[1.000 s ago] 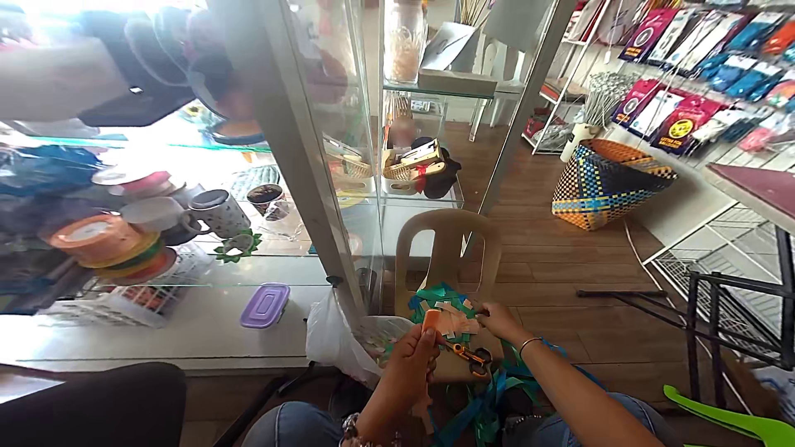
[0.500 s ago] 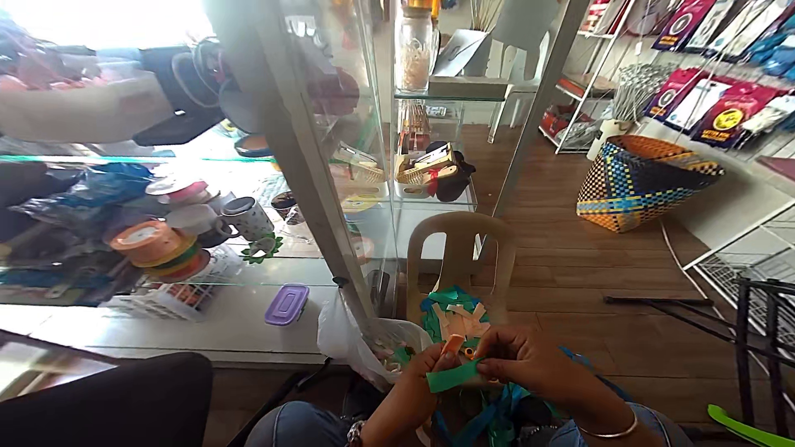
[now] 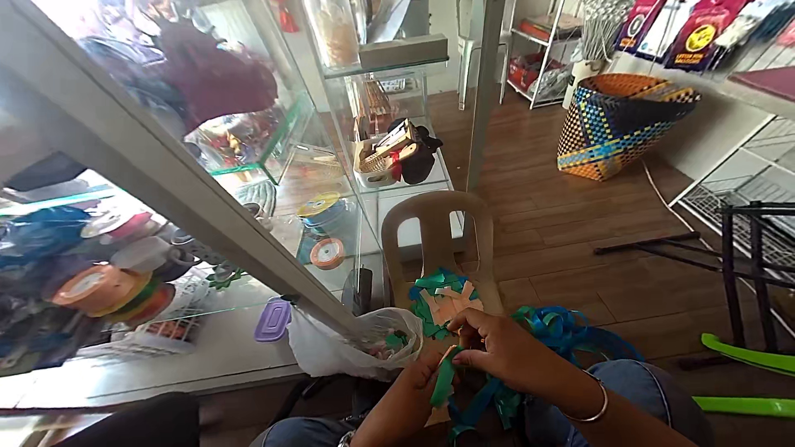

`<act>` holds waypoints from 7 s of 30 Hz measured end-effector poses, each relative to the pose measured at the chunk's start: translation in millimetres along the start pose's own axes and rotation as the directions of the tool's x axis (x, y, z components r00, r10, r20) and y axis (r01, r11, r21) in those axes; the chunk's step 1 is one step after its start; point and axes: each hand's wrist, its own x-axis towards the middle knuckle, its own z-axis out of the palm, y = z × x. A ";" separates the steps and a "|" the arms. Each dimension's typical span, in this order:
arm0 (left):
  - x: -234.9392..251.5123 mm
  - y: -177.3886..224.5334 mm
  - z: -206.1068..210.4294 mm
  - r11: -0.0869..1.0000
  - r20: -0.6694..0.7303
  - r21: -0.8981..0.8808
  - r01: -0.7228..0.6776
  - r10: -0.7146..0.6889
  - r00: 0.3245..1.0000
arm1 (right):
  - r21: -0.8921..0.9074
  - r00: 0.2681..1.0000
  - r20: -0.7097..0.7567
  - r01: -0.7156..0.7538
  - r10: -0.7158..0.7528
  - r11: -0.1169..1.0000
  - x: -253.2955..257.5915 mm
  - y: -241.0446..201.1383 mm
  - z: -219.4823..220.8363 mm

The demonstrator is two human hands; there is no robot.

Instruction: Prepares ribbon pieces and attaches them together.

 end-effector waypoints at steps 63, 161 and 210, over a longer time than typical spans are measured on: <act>-4.5 7.2 -1.3 0.981 0.006 -0.154 0.120 -0.120 0.993 | 0.352 0.996 0.044 -0.084 0.074 0.932 6.7 9.8 -4.0; -30.1 40.8 -29.0 0.996 0.156 -0.034 -0.081 0.085 0.984 | 0.325 0.968 0.246 -0.039 -0.044 0.945 -112.4 40.7 35.3; -29.8 35.3 -27.7 0.986 0.368 -0.103 -0.128 0.157 0.917 | 0.291 0.966 0.252 -0.021 -0.056 0.956 -108.4 29.2 50.1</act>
